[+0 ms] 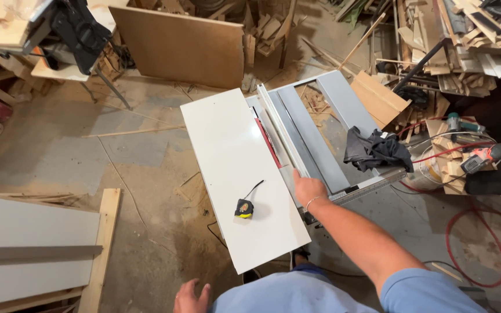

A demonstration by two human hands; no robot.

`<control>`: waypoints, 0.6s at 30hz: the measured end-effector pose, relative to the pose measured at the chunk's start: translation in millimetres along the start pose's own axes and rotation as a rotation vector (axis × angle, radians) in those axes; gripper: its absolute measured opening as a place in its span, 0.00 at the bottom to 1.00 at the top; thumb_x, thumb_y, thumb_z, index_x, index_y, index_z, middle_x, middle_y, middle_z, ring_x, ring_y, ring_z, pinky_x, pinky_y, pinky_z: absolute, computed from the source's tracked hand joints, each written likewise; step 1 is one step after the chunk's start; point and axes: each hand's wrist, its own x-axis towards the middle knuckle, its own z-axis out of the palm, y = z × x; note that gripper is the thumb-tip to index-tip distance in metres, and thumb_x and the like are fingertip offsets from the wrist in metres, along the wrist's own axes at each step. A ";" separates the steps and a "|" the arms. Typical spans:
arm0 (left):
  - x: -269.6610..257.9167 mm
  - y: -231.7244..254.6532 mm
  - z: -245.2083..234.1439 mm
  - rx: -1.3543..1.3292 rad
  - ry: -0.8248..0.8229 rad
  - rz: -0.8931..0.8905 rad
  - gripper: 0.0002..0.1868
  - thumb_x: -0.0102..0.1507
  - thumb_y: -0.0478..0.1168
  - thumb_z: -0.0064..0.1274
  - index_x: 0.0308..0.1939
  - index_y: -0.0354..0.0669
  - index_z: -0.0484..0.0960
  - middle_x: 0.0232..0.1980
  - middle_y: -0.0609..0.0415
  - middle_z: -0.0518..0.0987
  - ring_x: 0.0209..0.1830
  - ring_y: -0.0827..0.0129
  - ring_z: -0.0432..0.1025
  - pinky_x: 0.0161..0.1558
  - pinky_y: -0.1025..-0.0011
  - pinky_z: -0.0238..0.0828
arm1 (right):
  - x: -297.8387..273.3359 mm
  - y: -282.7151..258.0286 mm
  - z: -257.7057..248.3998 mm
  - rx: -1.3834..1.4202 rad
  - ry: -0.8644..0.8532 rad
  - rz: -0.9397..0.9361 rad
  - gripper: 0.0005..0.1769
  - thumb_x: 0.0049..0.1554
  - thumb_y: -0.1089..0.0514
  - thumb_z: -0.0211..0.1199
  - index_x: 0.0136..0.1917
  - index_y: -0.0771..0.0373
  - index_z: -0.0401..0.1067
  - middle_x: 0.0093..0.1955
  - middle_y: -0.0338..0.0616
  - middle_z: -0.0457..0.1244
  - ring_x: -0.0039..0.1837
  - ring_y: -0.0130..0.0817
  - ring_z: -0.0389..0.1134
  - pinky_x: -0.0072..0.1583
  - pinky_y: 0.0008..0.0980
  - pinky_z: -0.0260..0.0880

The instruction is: Measuring a wooden board and adjusting the fence on a table saw using a tape measure

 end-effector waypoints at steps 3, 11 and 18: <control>-3.0 35.2 -40.3 0.065 -0.232 -0.050 0.24 0.59 0.62 0.57 0.56 0.61 0.85 0.60 0.67 0.82 0.61 0.72 0.75 0.60 0.69 0.73 | 27.2 -3.7 44.5 -0.129 0.177 0.029 0.31 0.50 0.69 0.55 0.68 0.62 0.62 0.36 0.38 0.70 0.37 0.41 0.73 0.33 0.42 0.70; 4.7 54.8 -68.3 -0.035 -0.311 0.041 0.23 0.58 0.62 0.57 0.53 0.64 0.86 0.52 0.68 0.87 0.53 0.77 0.80 0.55 0.72 0.74 | -15.0 -11.7 32.7 0.511 0.374 0.273 0.11 0.64 0.54 0.45 0.44 0.58 0.64 0.29 0.47 0.62 0.32 0.52 0.63 0.34 0.47 0.57; -3.5 85.0 -74.8 -0.069 -0.445 -0.024 0.21 0.58 0.62 0.55 0.49 0.62 0.87 0.48 0.66 0.89 0.50 0.74 0.81 0.55 0.72 0.72 | -31.0 -26.4 86.1 0.767 0.336 0.177 0.17 0.64 0.51 0.47 0.35 0.55 0.52 0.27 0.41 0.51 0.31 0.38 0.52 0.36 0.44 0.45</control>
